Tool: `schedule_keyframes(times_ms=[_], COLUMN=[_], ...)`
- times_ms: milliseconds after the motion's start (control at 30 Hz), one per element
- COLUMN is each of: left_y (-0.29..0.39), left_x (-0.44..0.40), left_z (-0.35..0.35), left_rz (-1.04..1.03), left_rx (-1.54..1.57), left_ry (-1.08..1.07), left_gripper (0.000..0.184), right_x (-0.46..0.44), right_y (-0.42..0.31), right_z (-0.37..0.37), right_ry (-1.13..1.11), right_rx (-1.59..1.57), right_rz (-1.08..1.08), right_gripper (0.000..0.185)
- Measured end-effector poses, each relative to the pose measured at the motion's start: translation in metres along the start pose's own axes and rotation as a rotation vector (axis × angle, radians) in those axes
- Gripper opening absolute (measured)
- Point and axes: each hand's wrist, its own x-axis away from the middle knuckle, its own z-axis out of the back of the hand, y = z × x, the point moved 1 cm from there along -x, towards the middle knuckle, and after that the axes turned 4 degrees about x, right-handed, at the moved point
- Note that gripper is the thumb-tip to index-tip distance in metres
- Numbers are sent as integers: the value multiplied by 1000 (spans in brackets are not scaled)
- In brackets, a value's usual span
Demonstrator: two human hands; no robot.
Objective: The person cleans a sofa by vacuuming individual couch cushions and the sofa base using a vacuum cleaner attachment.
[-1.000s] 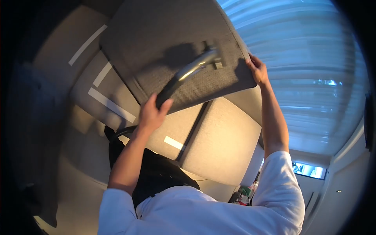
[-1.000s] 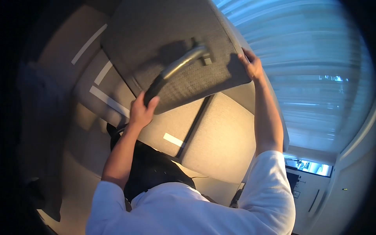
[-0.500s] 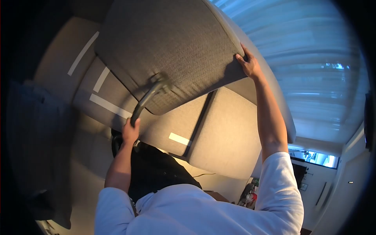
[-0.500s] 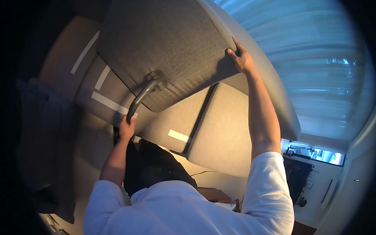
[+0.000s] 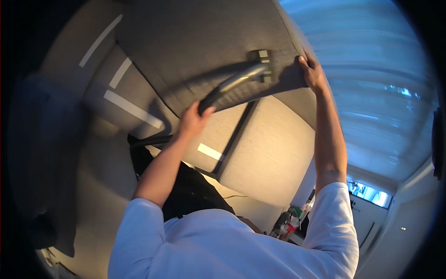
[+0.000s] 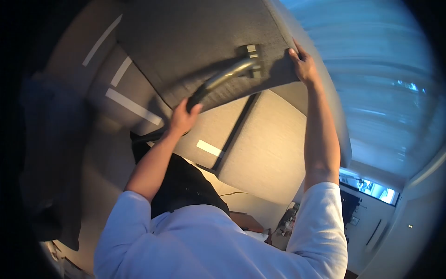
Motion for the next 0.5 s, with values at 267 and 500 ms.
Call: schedule_keyframes(times_ms=[267,500], left_y=[-142,47], left_x=[95,45], left_z=[139,16], left_rz=[345,-55], left_rx=[-409,139], left_ry=[156,-150], left_gripper=[47,45], right_x=[5,14], right_y=[-3,12], right_z=[-3,16], right_ry=[102,-11], right_rx=[-75,-921], right_rz=[-26,-295], right_gripper=[57,67])
